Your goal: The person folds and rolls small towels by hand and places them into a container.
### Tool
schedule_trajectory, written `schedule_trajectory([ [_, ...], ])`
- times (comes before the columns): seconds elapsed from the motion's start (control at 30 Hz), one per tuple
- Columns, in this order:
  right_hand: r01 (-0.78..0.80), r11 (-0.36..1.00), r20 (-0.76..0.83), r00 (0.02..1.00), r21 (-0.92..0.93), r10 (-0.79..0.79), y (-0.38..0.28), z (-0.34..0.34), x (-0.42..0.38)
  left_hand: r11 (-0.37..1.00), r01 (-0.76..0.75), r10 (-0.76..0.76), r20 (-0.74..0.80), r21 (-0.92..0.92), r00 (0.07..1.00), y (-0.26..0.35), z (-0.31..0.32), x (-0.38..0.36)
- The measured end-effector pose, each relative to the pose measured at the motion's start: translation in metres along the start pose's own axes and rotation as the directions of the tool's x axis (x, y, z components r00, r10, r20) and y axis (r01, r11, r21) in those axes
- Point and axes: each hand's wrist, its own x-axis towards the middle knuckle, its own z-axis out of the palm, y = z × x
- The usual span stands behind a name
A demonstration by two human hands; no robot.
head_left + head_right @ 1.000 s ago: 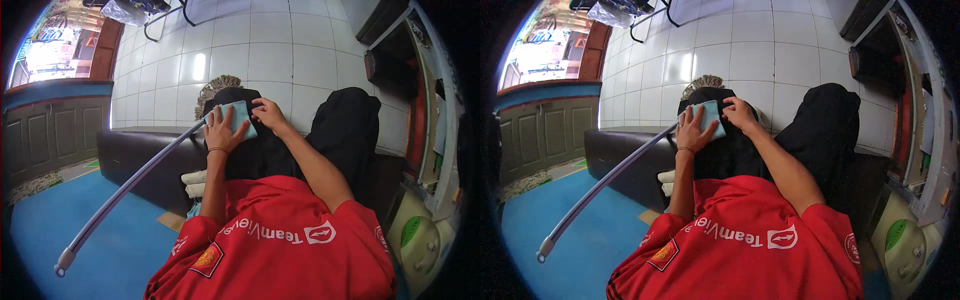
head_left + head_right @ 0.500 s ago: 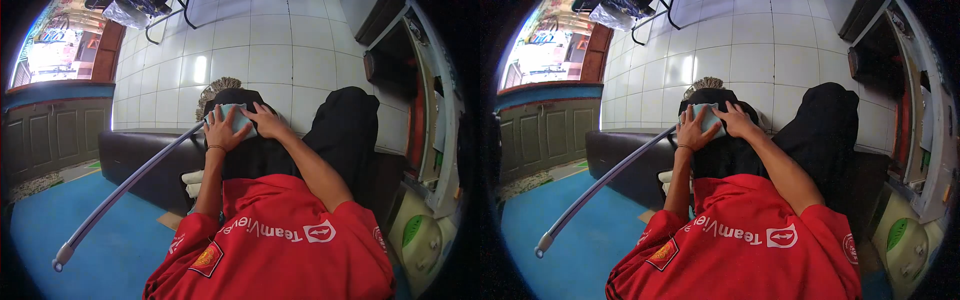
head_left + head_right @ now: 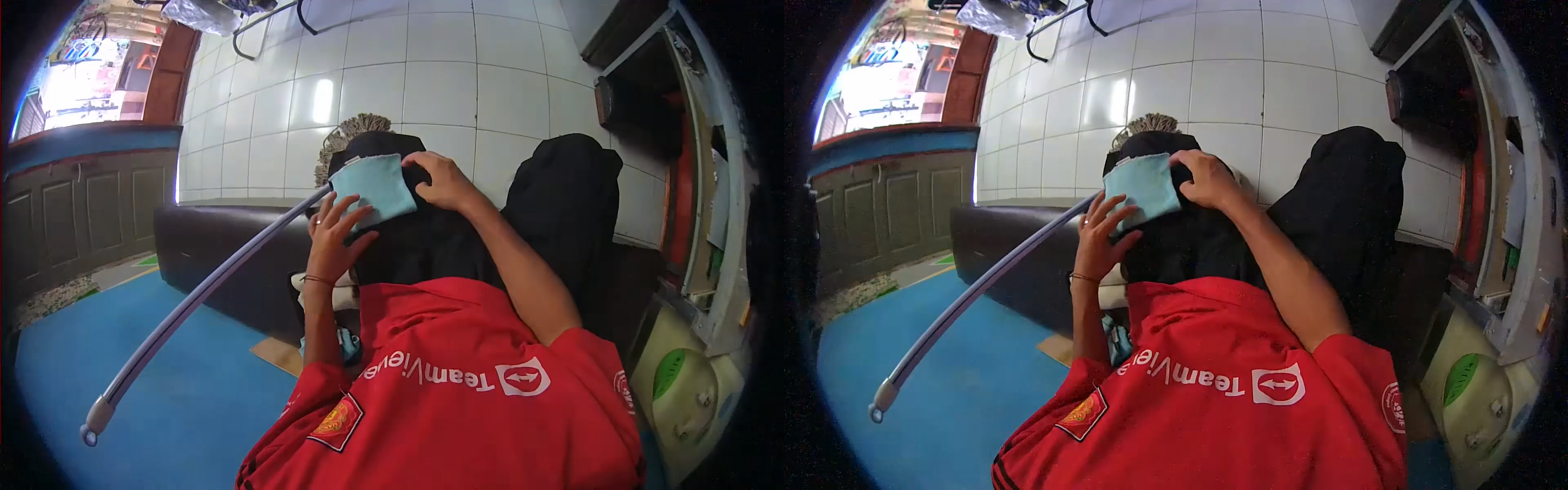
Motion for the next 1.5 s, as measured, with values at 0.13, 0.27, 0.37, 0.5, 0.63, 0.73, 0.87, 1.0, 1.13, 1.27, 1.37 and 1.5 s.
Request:
schedule_trajectory([
  [0.13,0.02,0.997,0.234,0.971,0.074,-0.037,-0.038,-0.025,-0.007,0.999,0.034,-0.034,-0.004,-0.031,0.999,-0.004,-0.005,-0.013],
  [0.27,0.245,0.969,0.313,0.919,0.025,-0.24,-0.037,-0.022,-0.011,1.0,0.02,-0.02,-0.021,-0.005,1.0,-0.005,-0.005,-0.015],
  [0.37,0.218,0.975,0.333,0.923,-0.035,-0.194,-0.032,-0.015,-0.011,0.998,0.059,-0.06,-0.043,-0.016,0.997,-0.007,-0.002,-0.013],
  [0.5,0.193,0.979,0.188,0.966,-0.067,-0.178,-0.027,-0.005,-0.005,0.996,0.013,-0.032,-0.224,-0.083,0.974,-0.032,0.0,0.001],
  [0.63,0.068,0.997,-0.088,0.994,-0.03,-0.071,-0.059,-0.006,0.008,0.976,0.063,-0.135,-0.357,-0.207,0.924,-0.032,-0.019,0.019],
  [0.73,0.066,0.996,-0.111,0.992,0.056,-0.06,-0.066,-0.007,0.01,0.978,0.03,-0.104,-0.35,-0.209,0.931,-0.025,-0.034,0.016],
  [0.87,0.051,0.997,0.128,0.99,0.063,-0.059,-0.065,-0.022,-0.003,0.979,0.011,-0.071,-0.289,-0.204,0.955,-0.034,-0.03,-0.008],
  [1.0,-0.071,0.992,0.318,0.947,0.108,0.033,-0.068,-0.029,-0.009,0.966,-0.011,-0.047,-0.218,-0.257,0.975,-0.016,-0.031,-0.028],
  [1.13,-0.063,0.991,0.417,0.909,0.119,0.007,-0.072,-0.038,-0.007,0.927,0.051,-0.156,-0.258,-0.372,0.954,-0.009,-0.014,-0.04],
  [1.27,-0.096,0.986,0.428,0.903,0.136,0.029,-0.071,-0.036,-0.009,0.806,0.306,-0.417,-0.121,-0.507,0.901,-0.004,-0.009,-0.045],
  [1.37,-0.244,0.962,0.438,0.883,0.121,0.169,-0.063,-0.029,-0.01,0.745,0.361,-0.496,-0.104,-0.562,0.862,-0.017,0.008,-0.045],
  [1.5,-0.203,0.969,0.427,0.896,0.141,0.125,-0.049,-0.023,-0.012,0.739,0.288,-0.478,-0.173,-0.609,0.861,-0.021,0.022,-0.041],
])
